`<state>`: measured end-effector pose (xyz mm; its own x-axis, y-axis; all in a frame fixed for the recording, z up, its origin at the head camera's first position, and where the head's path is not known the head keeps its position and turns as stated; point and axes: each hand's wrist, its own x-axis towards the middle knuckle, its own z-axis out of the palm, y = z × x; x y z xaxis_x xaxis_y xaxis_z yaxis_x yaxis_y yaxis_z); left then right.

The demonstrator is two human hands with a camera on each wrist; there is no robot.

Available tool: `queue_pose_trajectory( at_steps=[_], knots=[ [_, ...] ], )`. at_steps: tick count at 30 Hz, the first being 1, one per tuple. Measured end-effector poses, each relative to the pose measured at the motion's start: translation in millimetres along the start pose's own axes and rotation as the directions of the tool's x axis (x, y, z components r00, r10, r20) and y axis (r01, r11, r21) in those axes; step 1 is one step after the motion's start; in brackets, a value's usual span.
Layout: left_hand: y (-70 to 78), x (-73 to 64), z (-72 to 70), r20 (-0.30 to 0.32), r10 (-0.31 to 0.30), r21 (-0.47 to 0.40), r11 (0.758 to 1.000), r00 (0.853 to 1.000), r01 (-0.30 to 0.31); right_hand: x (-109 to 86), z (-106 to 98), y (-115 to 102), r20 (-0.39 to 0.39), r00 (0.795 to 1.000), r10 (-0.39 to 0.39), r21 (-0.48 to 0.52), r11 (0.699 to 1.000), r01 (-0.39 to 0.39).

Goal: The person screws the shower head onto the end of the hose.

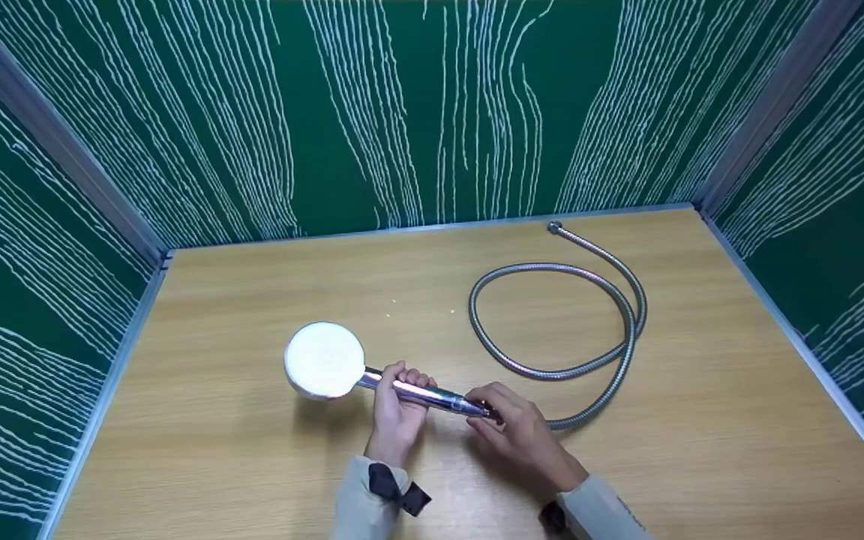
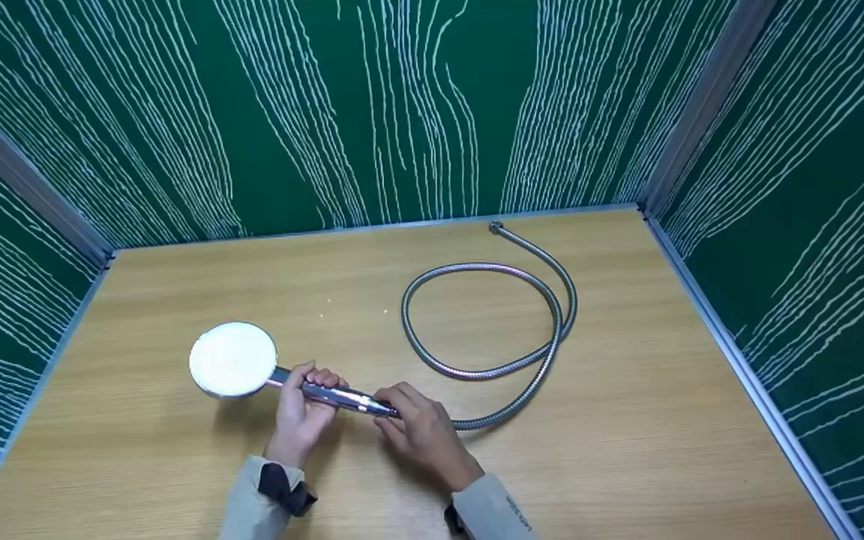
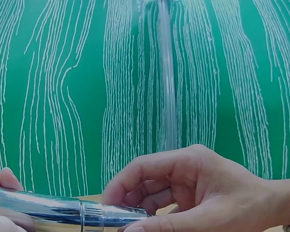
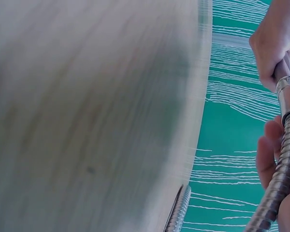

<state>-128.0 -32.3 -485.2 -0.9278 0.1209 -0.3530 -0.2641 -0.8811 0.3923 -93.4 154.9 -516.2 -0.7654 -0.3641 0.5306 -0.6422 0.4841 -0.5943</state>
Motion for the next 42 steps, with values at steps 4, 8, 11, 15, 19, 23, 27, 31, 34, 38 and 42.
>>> queue_pose_trajectory(
  at_steps=[4,8,11,15,19,23,27,31,34,38,42],
  knots=[
    [0.1,0.5,-0.4,-0.015,-0.001,-0.015,1.0,1.0,0.001,-0.3,0.9,0.5,-0.002,1.0,0.001,-0.005,1.0,-0.001],
    [0.2,-0.1,-0.4,-0.014,0.0,-0.022,1.0,1.0,0.0,-0.5,2.1,1.6,-0.011,1.0,-0.015,-0.018,1.0,0.014],
    [0.2,-0.1,0.0,-0.013,-0.003,-0.023,1.0,1.0,0.002,-0.7,2.8,2.1,-0.023,0.999,-0.032,-0.033,0.999,0.031],
    [0.1,0.8,-0.4,-0.018,-0.008,-0.027,1.0,1.0,0.007,-0.9,3.2,1.7,-0.037,0.999,-0.033,-0.039,0.999,0.032],
    [-0.4,1.2,-1.1,-0.016,-0.009,-0.028,1.0,1.0,0.008,-0.8,3.0,0.4,-0.031,0.999,-0.006,-0.028,1.0,0.006],
    [-0.9,1.7,-1.4,-0.017,-0.011,-0.031,0.999,1.0,0.01,-0.9,2.4,-1.3,-0.012,0.999,0.031,-0.015,0.999,-0.031],
    [-1.1,1.3,-2.7,-0.014,-0.011,-0.031,0.999,1.0,0.01,-1.4,2.4,-1.7,-0.006,0.999,0.039,-0.011,0.999,-0.039],
    [-1.1,1.8,-3.0,-0.023,-0.011,-0.03,1.0,1.0,0.011,-2.1,2.3,-1.0,-0.008,1.0,0.024,-0.009,1.0,-0.024],
    [-0.9,1.8,-3.7,-0.022,-0.011,-0.027,1.0,1.0,0.01,-2.2,2.0,-0.8,0.0,1.0,0.027,-0.007,1.0,-0.027],
    [-1.2,2.1,-6.2,-0.013,-0.012,-0.03,0.999,1.0,0.012,-2.9,2.3,-0.2,0.016,0.999,0.031,-0.016,0.999,-0.031],
    [-2.0,2.3,-8.0,-0.009,-0.016,-0.045,0.999,1.0,0.016,-4.0,3.4,1.4,0.026,0.999,0.03,-0.029,0.999,-0.029]
  ],
)
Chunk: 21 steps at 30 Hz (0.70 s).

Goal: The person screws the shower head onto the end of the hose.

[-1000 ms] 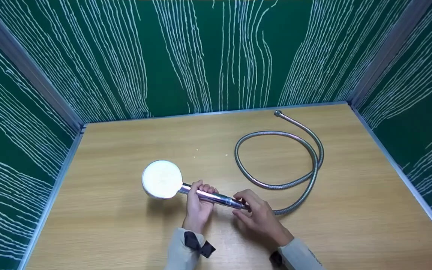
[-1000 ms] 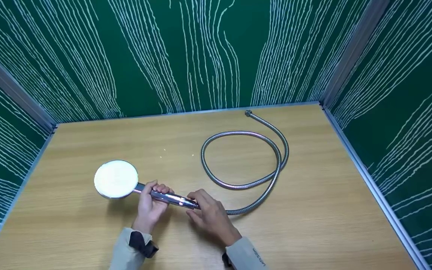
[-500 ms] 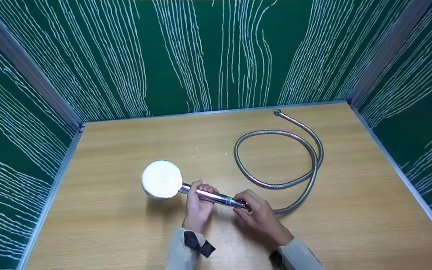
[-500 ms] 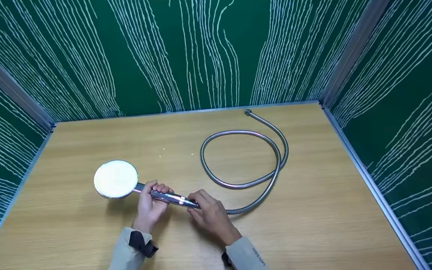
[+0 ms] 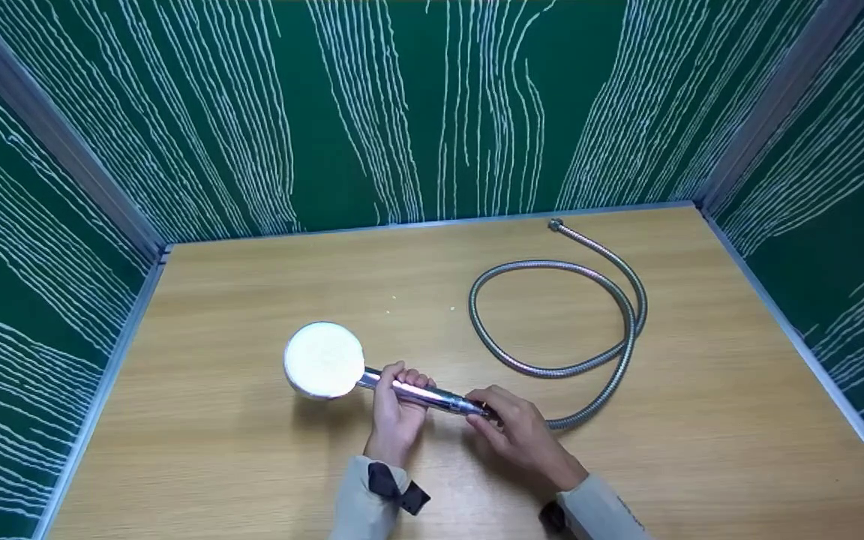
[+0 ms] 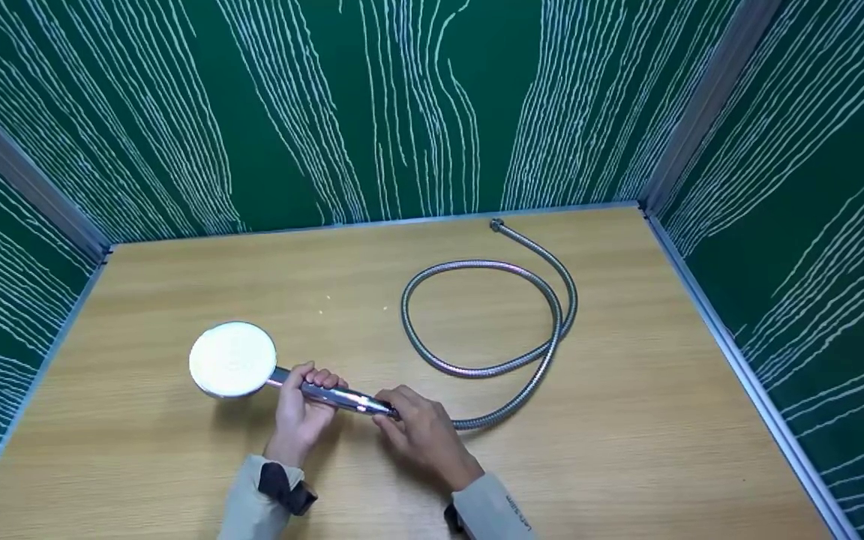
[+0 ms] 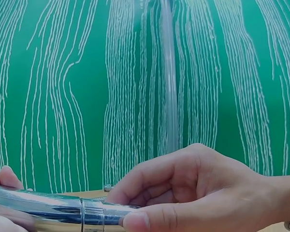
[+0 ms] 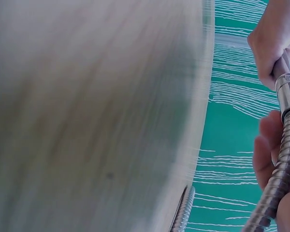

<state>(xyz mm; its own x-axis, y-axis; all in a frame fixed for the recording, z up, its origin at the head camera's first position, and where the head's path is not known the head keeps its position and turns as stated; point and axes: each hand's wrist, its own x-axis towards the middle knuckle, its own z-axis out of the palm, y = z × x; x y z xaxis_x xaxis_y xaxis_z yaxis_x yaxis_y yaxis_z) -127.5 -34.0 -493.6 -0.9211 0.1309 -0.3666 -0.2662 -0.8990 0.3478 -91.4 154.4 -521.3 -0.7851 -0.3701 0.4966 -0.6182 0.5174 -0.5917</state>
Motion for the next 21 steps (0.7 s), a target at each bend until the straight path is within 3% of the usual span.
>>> queue_pose_trajectory(
  at_steps=[21],
  knots=[
    [0.0,-0.3,2.6,-0.009,-0.002,0.01,1.0,1.0,0.002,3.3,0.2,-3.6,-0.011,1.0,0.02,-0.001,1.0,-0.02]
  ],
)
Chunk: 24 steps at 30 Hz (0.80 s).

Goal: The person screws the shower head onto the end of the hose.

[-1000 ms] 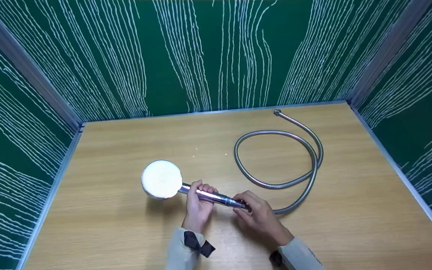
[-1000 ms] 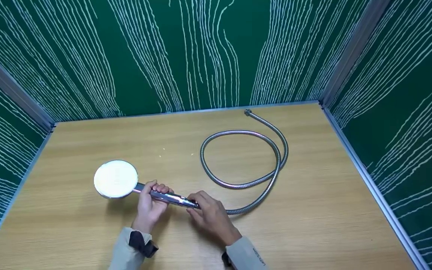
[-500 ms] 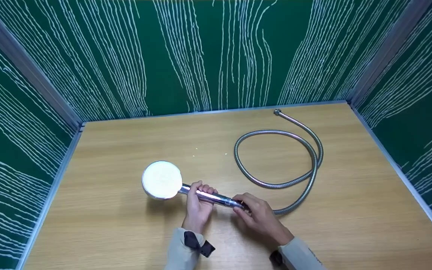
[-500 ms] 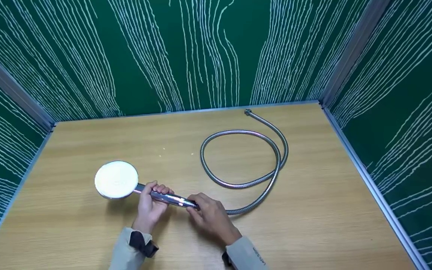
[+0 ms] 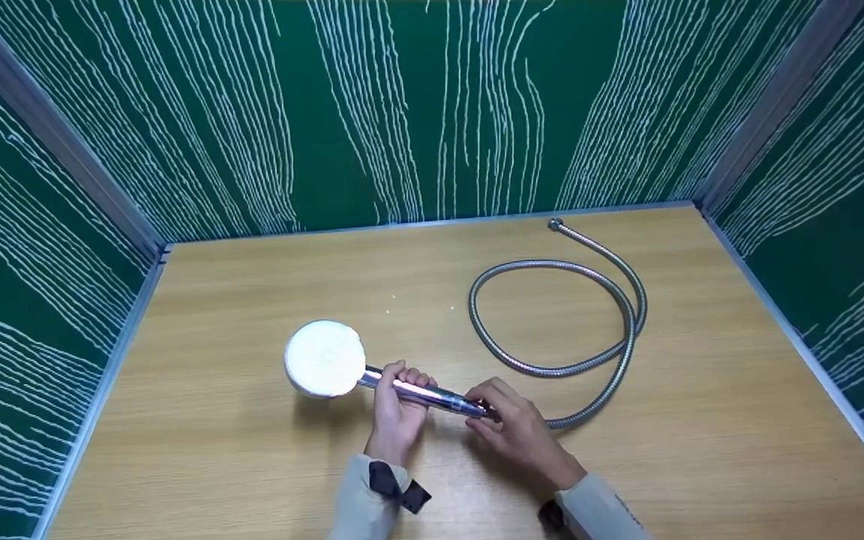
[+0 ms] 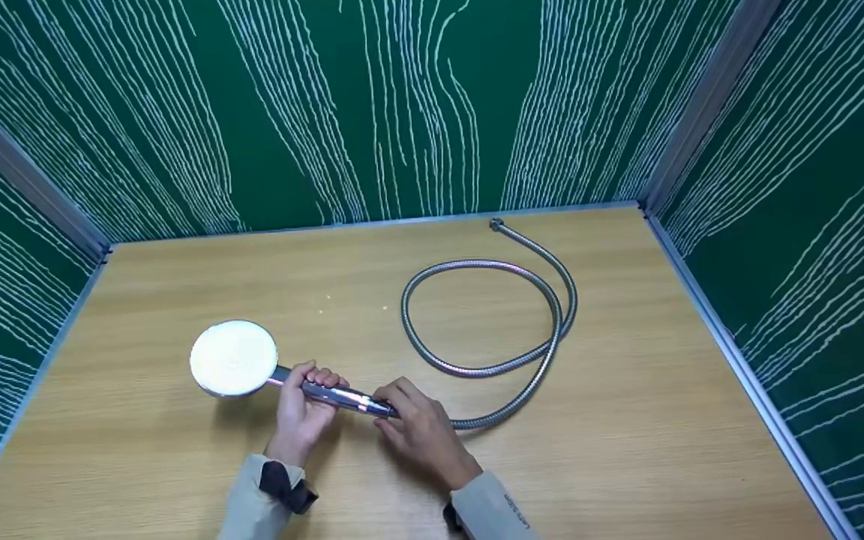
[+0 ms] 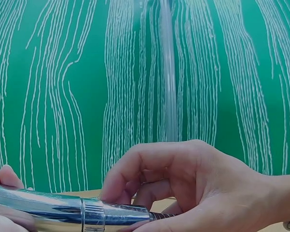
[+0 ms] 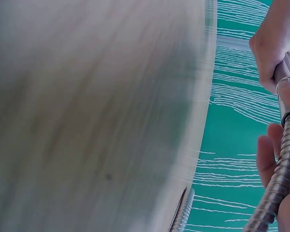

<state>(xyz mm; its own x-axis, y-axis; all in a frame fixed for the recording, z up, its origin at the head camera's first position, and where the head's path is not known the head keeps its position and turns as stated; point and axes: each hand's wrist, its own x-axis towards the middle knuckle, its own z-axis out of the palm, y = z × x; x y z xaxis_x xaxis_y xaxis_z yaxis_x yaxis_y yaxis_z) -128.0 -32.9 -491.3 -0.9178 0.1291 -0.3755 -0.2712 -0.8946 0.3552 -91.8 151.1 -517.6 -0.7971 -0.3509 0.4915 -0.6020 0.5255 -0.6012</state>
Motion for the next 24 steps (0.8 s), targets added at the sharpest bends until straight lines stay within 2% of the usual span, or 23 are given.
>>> queue_pose_trajectory(
  at_steps=[16,24],
  knots=[
    [-1.6,1.0,-6.4,-0.012,0.003,0.007,1.0,1.0,-0.003,-2.5,0.5,2.4,0.031,0.999,0.014,0.034,0.999,-0.015],
    [-3.5,3.1,-10.7,-0.025,0.016,0.008,1.0,1.0,-0.015,-1.7,-3.0,-1.4,0.124,0.986,0.108,0.02,0.994,-0.111]
  ],
)
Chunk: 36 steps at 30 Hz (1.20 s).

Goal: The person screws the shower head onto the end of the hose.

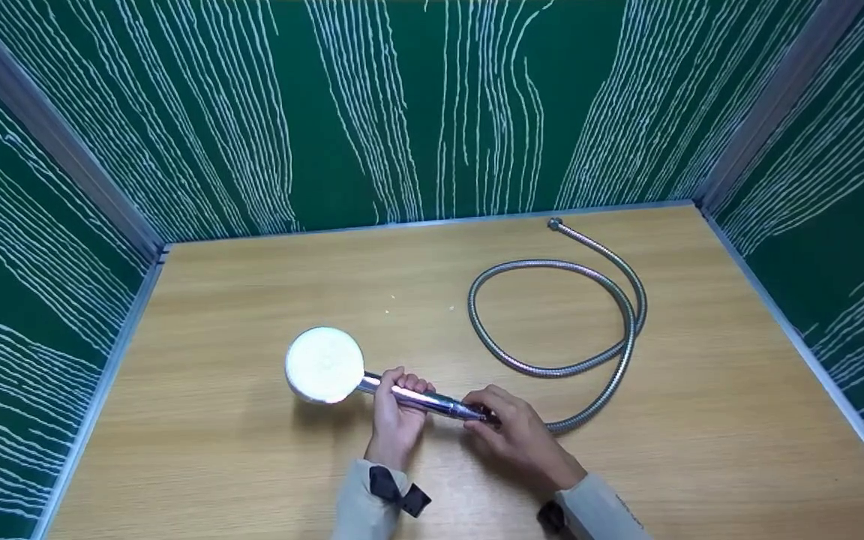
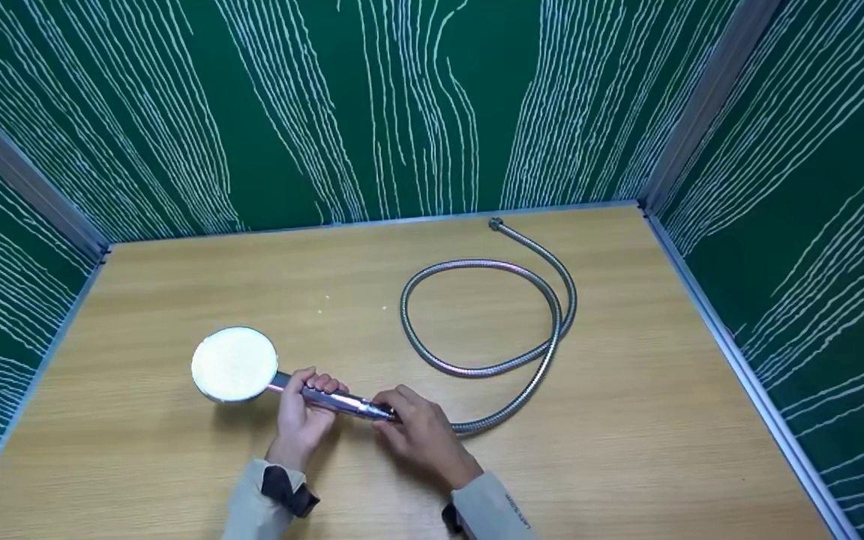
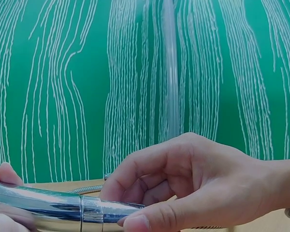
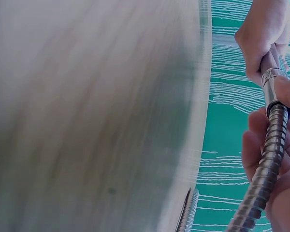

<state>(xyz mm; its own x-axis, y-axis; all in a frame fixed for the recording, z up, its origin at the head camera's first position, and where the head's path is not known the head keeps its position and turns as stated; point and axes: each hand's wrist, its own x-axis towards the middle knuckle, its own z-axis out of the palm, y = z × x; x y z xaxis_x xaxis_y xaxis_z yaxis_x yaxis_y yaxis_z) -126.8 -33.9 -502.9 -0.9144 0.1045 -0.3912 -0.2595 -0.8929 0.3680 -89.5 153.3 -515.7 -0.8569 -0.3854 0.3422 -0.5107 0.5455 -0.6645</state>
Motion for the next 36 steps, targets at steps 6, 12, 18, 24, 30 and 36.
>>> queue_pose_trajectory(
  at_steps=[6,12,18,24,30,36],
  knots=[
    [0.1,-0.6,0.3,-0.002,-0.001,-0.002,1.0,1.0,0.001,0.2,-1.7,-2.4,0.039,0.998,0.042,-0.002,0.999,-0.042],
    [0.2,-1.3,-0.9,0.01,-0.008,-0.013,1.0,1.0,0.009,0.6,-2.4,-2.4,0.046,0.999,0.018,-0.015,1.0,-0.017],
    [0.3,-2.5,-2.1,0.036,-0.005,0.004,1.0,0.999,0.005,1.6,-1.8,-0.7,0.042,0.999,-0.014,0.016,1.0,0.013],
    [1.0,-3.2,-1.3,0.039,-0.01,-0.001,1.0,0.999,0.01,2.6,-4.8,-2.7,0.079,0.996,0.033,0.077,0.996,-0.039],
    [3.4,-2.9,-0.6,0.048,-0.019,-0.003,1.0,0.999,0.02,4.1,-5.3,-4.2,0.102,0.992,0.075,0.138,0.986,-0.088],
    [7.4,-2.3,0.2,0.073,-0.015,0.025,1.0,0.997,0.013,5.5,-1.9,-5.7,0.172,0.974,0.151,0.104,0.98,-0.17]
  ],
)
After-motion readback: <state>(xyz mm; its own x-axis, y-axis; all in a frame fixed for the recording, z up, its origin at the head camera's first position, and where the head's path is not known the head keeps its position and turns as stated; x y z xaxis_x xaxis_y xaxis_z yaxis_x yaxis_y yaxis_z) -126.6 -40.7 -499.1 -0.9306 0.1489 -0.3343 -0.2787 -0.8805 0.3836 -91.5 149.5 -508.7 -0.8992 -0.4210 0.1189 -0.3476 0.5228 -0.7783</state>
